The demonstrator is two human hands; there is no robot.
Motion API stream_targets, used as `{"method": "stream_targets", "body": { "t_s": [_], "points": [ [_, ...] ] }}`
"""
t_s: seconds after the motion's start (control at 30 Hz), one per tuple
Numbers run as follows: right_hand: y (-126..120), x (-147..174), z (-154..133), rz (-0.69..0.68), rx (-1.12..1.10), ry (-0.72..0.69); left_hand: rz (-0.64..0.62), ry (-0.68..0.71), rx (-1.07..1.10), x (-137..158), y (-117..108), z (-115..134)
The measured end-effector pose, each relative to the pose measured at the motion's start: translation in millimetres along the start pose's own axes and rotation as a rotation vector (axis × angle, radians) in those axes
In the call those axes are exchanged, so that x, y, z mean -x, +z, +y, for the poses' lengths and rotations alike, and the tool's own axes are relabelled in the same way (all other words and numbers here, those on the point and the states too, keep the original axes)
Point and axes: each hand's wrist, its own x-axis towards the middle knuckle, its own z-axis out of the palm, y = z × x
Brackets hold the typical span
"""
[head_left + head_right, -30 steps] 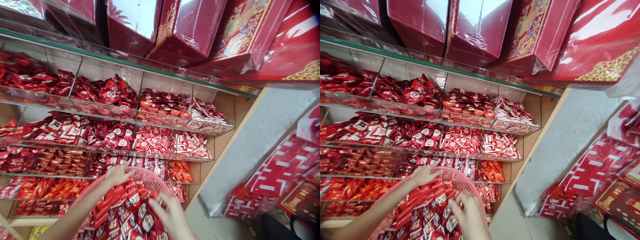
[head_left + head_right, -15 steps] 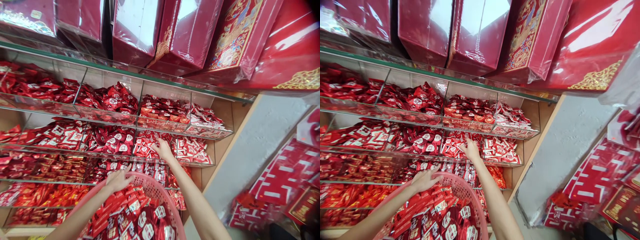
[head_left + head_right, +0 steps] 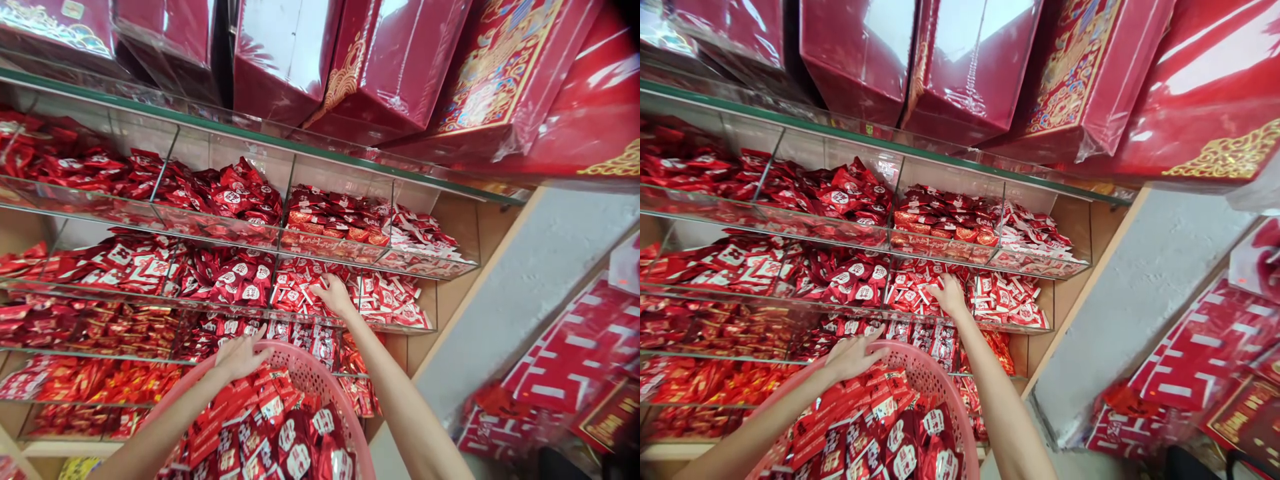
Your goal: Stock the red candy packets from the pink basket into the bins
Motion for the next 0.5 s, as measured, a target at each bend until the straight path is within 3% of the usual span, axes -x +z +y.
{"method": "stream_targets", "body": {
  "t_s": [0.3, 0.5],
  "points": [
    [-15.5, 15.2, -4.7, 0.075, -0.195, 0.007, 0.009, 0.013, 0.004, -3.9, 4.0, -2.7],
    [-41.3, 68.6, -36.3, 0.106, -0.477, 0.025, 0.007, 0.011, -0.002, -6.0, 6.8, -4.1]
  ]
}}
